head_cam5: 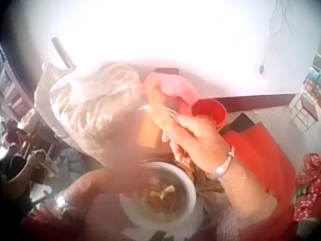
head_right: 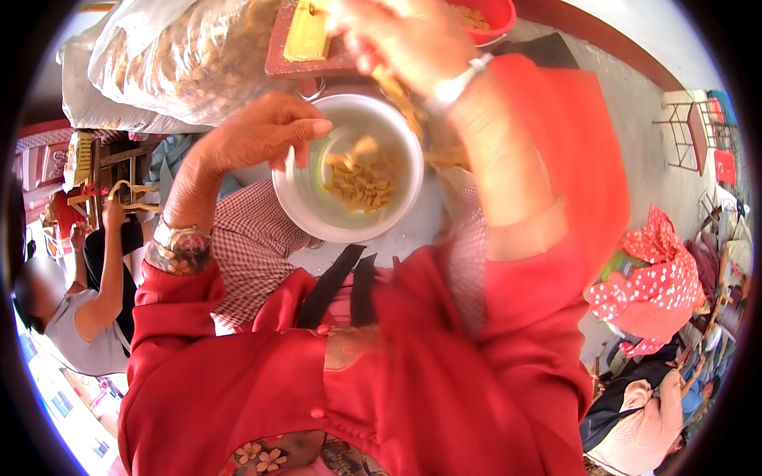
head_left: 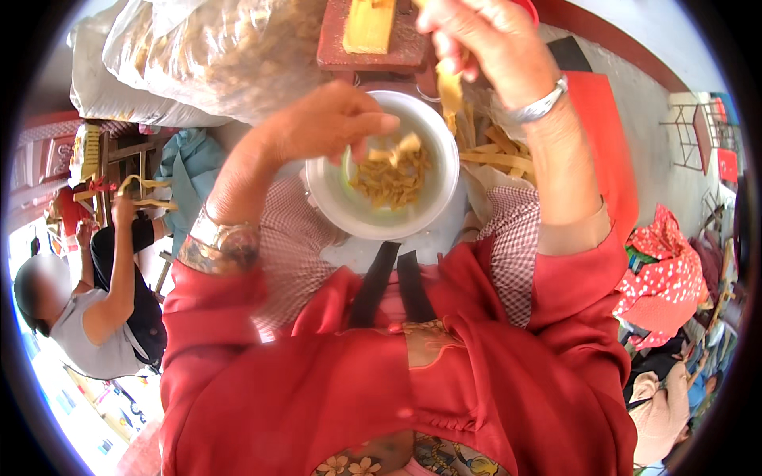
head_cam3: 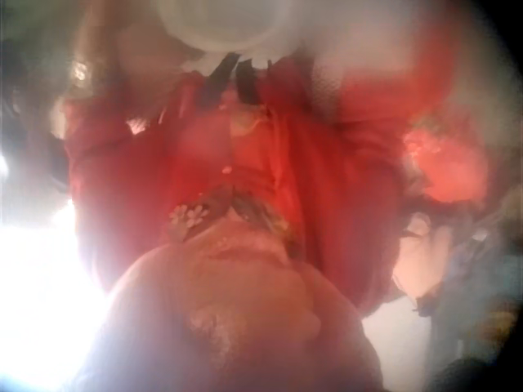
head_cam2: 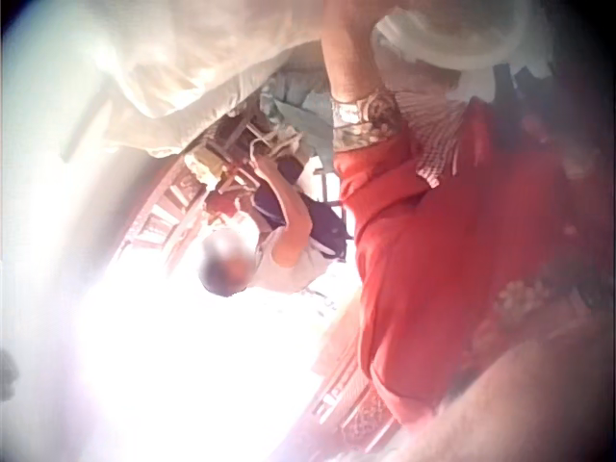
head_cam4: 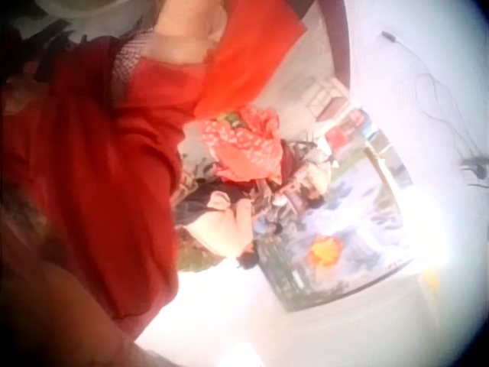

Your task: The person prepares bamboo shoot strips by hand, folding and knotting each strip before placing it into a white plastic bucket.

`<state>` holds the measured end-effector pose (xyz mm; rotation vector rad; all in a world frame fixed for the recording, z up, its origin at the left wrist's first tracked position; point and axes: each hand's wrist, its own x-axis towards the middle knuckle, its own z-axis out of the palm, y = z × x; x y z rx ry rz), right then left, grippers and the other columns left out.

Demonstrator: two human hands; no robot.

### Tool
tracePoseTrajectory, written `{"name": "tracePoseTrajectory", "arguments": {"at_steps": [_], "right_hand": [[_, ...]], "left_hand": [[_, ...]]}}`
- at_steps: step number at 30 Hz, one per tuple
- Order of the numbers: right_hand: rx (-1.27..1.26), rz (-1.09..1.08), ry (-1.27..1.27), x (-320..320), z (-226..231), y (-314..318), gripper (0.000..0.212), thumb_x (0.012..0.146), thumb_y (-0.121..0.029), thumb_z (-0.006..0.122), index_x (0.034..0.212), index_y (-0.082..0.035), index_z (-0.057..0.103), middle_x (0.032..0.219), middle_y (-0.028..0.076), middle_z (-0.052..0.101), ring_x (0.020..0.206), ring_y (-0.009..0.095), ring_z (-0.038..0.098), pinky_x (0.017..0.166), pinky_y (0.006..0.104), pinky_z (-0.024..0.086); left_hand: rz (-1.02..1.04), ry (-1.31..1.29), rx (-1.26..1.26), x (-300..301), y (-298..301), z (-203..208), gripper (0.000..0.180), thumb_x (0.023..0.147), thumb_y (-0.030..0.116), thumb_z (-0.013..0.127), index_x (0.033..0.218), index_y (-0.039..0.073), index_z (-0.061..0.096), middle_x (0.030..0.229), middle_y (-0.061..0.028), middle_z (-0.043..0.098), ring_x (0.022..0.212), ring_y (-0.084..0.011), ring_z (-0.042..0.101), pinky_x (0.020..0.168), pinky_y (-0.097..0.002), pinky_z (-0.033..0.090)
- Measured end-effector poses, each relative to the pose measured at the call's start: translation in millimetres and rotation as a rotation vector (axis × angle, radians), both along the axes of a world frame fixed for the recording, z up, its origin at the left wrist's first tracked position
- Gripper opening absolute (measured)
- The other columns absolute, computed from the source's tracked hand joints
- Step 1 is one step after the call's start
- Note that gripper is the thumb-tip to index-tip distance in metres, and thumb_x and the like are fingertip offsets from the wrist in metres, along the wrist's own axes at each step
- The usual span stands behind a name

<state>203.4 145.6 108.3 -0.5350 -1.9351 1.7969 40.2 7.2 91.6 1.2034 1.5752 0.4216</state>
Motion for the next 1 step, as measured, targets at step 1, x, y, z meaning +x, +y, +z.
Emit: {"name": "tracePoseTrajectory", "arguments": {"at_steps": [1], "right_hand": [[-0.009,0.045,0.048,1.3,4.3,-16.9,0.032,0.092,-0.034,0.052,0.081,-0.005,0.056,0.058,-0.001,0.053,0.047,0.006,0.05,0.043,0.017,0.038]], "left_hand": [[-0.021,-0.073,-0.03,4.5,-3.4,-4.0,0.038,0.085,0.043,0.059,0.092,0.007,0.066,0.064,-0.0042,0.063,0.05,-0.0087,0.056,0.044,-0.0215,0.044]]}}
